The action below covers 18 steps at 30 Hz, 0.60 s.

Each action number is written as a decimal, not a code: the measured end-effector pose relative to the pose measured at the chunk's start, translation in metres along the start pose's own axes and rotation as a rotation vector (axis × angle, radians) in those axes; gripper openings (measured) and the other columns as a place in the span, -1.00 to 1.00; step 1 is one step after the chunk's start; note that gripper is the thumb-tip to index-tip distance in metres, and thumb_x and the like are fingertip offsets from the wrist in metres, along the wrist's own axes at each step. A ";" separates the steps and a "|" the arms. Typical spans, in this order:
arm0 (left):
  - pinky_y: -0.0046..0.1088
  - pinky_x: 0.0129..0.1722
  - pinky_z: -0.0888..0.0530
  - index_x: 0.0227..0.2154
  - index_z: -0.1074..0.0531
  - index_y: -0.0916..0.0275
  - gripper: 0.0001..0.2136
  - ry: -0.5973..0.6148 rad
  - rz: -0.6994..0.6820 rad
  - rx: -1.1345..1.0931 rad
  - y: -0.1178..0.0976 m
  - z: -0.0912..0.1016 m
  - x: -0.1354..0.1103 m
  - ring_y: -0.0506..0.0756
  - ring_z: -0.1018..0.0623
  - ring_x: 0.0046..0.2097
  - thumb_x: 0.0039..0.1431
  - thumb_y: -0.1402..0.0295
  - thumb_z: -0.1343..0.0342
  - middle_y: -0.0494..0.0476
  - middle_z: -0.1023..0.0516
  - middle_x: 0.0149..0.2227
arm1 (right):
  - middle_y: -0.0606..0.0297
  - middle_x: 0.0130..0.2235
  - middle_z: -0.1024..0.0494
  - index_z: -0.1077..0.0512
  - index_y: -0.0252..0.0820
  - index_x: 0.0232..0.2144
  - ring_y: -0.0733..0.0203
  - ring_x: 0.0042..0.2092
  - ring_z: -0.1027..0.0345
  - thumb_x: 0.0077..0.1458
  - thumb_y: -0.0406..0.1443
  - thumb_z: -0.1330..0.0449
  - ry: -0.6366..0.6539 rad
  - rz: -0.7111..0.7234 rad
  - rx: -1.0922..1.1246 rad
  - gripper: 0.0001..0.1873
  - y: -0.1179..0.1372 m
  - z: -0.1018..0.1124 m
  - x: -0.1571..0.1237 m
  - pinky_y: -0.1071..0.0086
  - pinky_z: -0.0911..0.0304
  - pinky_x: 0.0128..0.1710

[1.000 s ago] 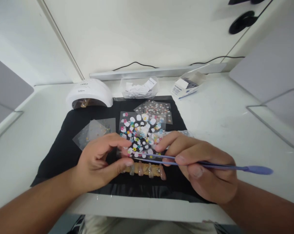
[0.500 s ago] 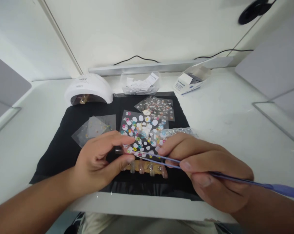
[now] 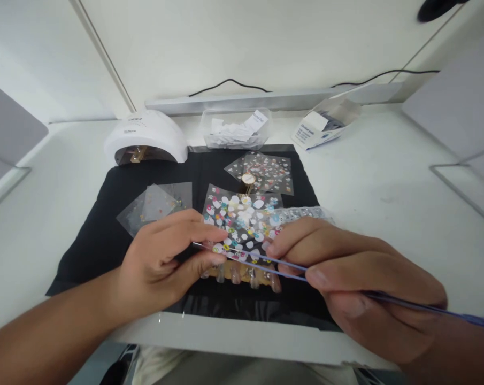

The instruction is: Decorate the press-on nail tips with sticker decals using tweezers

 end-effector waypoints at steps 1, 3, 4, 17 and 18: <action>-0.44 -0.41 -0.47 -0.10 -0.53 0.18 -0.82 0.004 -0.009 0.000 -0.001 0.000 0.000 0.05 -0.54 -0.36 0.25 0.45 -0.23 0.10 -0.59 -0.38 | 0.13 -0.41 -0.56 -0.56 -0.20 -0.11 0.05 -0.30 -0.55 0.24 -0.35 -0.13 0.010 -0.014 -0.003 -0.76 0.000 0.000 0.001 0.14 -0.56 -0.27; -0.45 -0.42 -0.47 -0.11 -0.53 0.20 -0.83 0.012 -0.016 -0.009 -0.002 0.001 0.000 0.05 -0.54 -0.37 0.24 0.46 -0.23 0.11 -0.58 -0.39 | 0.13 -0.40 -0.58 -0.56 -0.16 -0.09 0.05 -0.30 -0.55 0.25 -0.34 -0.13 0.025 -0.032 -0.010 -0.75 0.000 -0.001 0.002 0.13 -0.57 -0.27; -0.45 -0.43 -0.47 -0.12 -0.53 0.20 -0.83 0.017 -0.013 -0.016 -0.002 0.001 0.000 0.05 -0.54 -0.37 0.24 0.46 -0.23 0.12 -0.57 -0.39 | 0.13 -0.40 -0.59 -0.56 -0.14 -0.09 0.05 -0.30 -0.56 0.25 -0.33 -0.13 0.026 -0.038 -0.011 -0.75 0.000 0.000 0.003 0.13 -0.57 -0.28; -0.45 -0.45 -0.50 -0.11 -0.55 0.17 -0.82 0.043 -0.019 -0.012 -0.003 0.000 0.000 0.08 -0.57 -0.37 0.24 0.44 -0.22 0.15 -0.58 -0.40 | 0.19 -0.43 -0.61 -0.58 -0.09 -0.06 0.05 -0.34 -0.57 0.25 -0.29 -0.16 -0.038 -0.067 0.069 -0.74 -0.006 0.001 -0.001 0.11 -0.56 -0.30; -0.45 -0.45 -0.49 -0.11 -0.55 0.18 -0.83 0.045 -0.024 -0.005 -0.004 0.000 0.001 0.08 -0.57 -0.37 0.24 0.43 -0.22 0.15 -0.58 -0.41 | 0.19 -0.43 -0.61 -0.58 -0.09 -0.07 0.05 -0.34 -0.56 0.25 -0.29 -0.16 -0.043 -0.072 0.074 -0.74 -0.007 0.001 -0.001 0.11 -0.56 -0.30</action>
Point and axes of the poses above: each hand's wrist, its own x-axis towards the middle knuckle, its own z-axis out of the back of the hand, y = z × x, the point moved 7 cm from there along x, towards the middle knuckle
